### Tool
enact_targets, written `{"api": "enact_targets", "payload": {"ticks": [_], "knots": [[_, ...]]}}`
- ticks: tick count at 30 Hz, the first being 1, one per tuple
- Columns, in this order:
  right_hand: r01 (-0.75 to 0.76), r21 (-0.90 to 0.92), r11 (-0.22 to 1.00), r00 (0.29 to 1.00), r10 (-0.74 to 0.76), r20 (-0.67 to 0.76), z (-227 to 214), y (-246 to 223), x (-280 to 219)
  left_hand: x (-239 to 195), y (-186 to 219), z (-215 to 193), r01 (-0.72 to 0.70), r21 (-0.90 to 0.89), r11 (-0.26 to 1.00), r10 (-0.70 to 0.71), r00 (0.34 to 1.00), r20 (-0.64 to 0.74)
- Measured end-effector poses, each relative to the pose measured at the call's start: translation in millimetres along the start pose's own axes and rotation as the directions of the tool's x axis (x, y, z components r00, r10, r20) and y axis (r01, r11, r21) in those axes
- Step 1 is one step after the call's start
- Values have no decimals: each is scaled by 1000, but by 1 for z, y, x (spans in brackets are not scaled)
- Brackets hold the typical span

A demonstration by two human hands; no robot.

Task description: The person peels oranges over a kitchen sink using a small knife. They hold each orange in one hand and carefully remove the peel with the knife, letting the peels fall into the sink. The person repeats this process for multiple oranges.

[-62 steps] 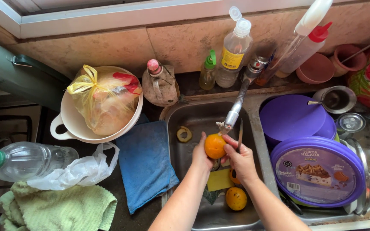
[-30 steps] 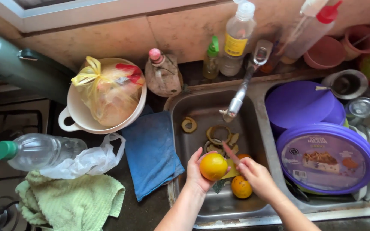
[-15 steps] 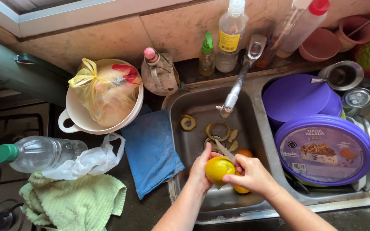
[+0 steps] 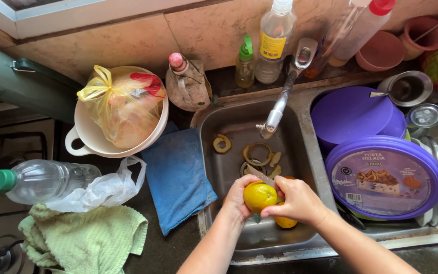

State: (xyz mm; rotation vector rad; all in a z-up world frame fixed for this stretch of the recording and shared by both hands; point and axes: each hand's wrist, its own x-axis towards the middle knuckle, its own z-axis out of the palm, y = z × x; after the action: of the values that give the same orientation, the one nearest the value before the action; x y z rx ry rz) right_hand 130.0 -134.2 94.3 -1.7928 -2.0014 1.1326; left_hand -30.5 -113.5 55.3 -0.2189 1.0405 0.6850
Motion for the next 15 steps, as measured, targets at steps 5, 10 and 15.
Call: {"api": "enact_targets", "payload": {"ticks": [5,10,15], "knots": [[-44,47,998,999,44,-11,5,2,10,-5,11,11,-23,-30,999,21,999,-48],[-124,75,989,990,128,-59,12,0,17,9,13,13,-102,-101,990,91,990,-107],[-152,179,972,985,165,-58,25,-3,19,19,9,15,-316,-125,941,291,939,-183]]}}
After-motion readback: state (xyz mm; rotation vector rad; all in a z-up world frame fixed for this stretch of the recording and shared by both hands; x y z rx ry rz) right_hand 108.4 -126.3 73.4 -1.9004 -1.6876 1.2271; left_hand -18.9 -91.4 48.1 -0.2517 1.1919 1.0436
